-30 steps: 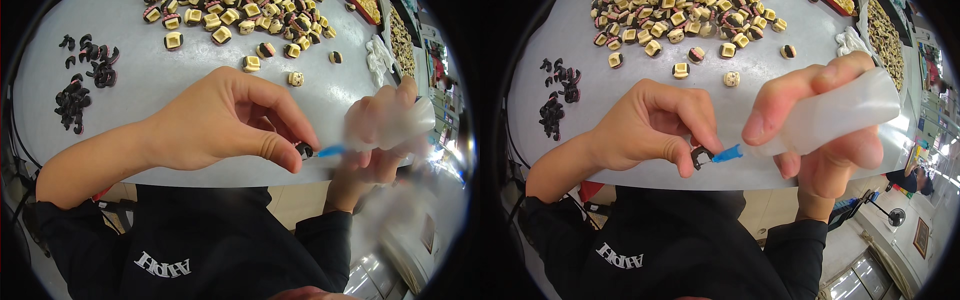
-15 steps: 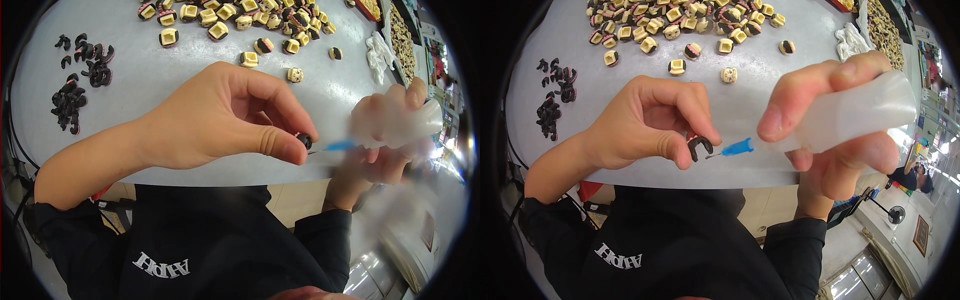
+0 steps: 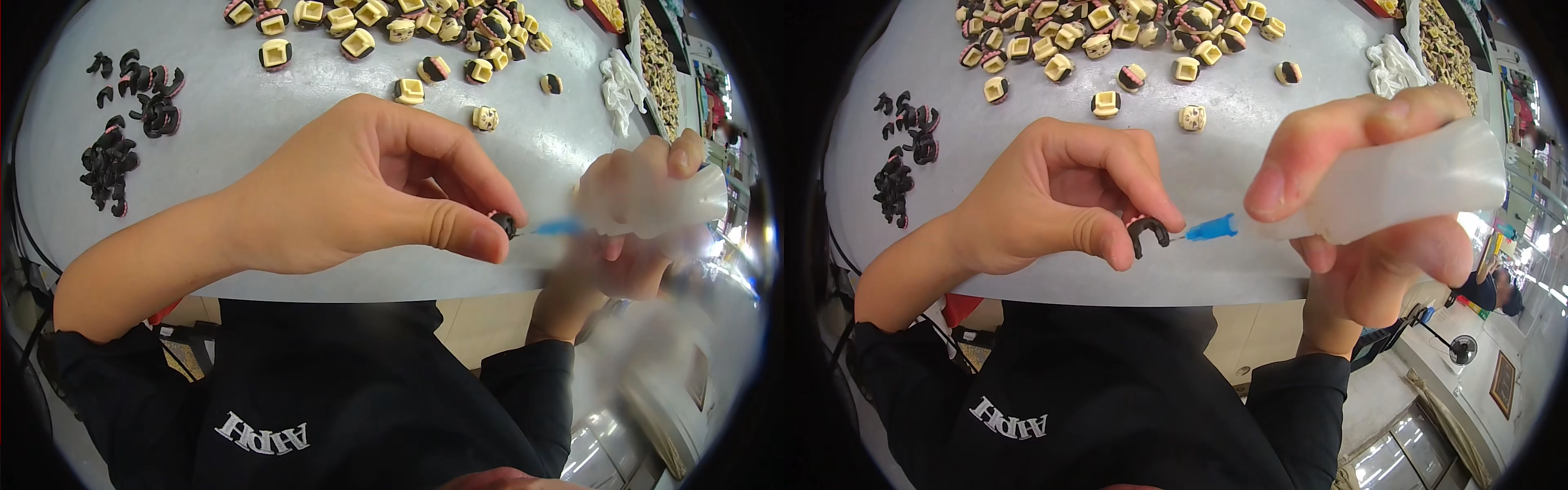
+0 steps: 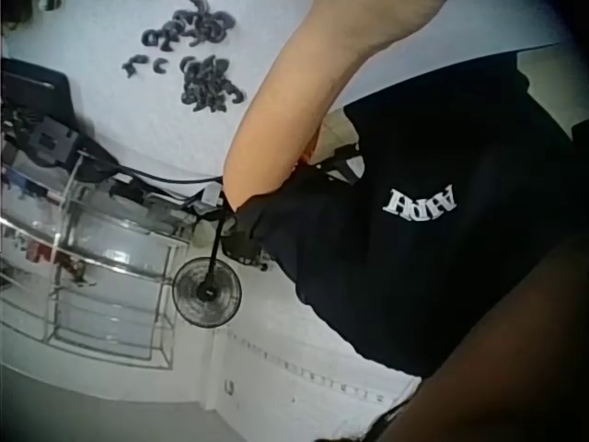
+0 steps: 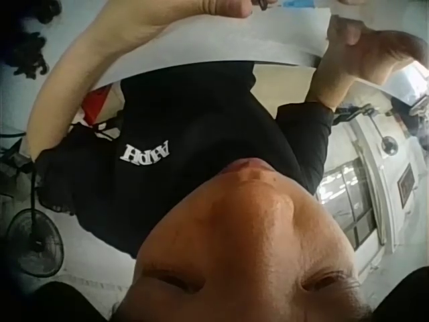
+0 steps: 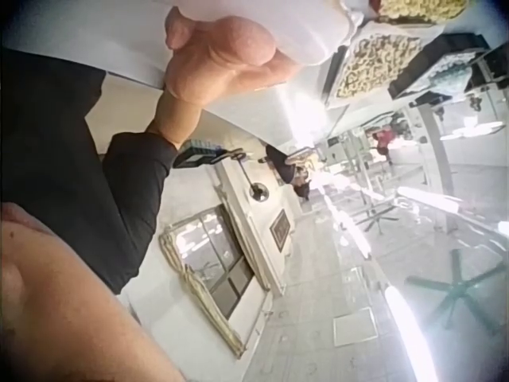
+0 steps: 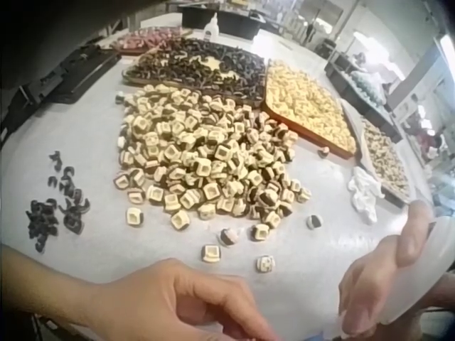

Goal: Apply glue to small black components and attach them into gold-colored toy parts at a workshop table.

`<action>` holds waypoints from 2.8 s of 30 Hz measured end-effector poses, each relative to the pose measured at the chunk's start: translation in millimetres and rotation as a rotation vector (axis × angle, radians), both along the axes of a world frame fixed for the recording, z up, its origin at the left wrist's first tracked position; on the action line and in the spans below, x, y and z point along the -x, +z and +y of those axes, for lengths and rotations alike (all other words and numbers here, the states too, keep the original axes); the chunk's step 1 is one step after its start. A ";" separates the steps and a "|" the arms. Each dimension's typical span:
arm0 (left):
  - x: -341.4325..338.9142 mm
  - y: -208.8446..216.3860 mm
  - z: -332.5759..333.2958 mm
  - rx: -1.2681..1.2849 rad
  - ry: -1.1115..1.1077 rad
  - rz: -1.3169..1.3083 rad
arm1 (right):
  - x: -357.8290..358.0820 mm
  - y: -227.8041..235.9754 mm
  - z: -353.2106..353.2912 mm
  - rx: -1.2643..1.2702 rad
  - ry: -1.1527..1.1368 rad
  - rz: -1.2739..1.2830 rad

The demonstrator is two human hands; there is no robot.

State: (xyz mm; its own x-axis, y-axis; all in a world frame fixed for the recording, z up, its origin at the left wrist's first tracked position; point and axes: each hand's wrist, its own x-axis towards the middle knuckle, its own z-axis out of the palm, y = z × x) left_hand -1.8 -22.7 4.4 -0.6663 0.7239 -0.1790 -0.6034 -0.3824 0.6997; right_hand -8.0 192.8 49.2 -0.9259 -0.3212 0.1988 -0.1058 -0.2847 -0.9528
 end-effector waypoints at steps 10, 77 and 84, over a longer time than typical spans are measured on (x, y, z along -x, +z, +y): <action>-0.1 0.9 0.6 0.020 -0.002 0.002 | 0.8 -4.1 -0.4 0.109 -0.002 -0.018; -6.4 -3.1 -3.5 0.150 0.163 0.450 | -64.9 -30.9 -16.2 0.256 -0.335 -0.212; -6.4 -3.4 -0.9 0.221 0.238 0.568 | -76.5 -39.0 -36.4 0.499 -0.288 -0.419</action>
State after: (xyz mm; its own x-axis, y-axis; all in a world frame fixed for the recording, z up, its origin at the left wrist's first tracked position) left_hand 4.6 -23.6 1.0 -0.8385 0.5314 0.1201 -0.0337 -0.2707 0.9621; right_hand 68.4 156.4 10.2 -0.9910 -0.0160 -0.1331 0.1046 -0.7133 -0.6931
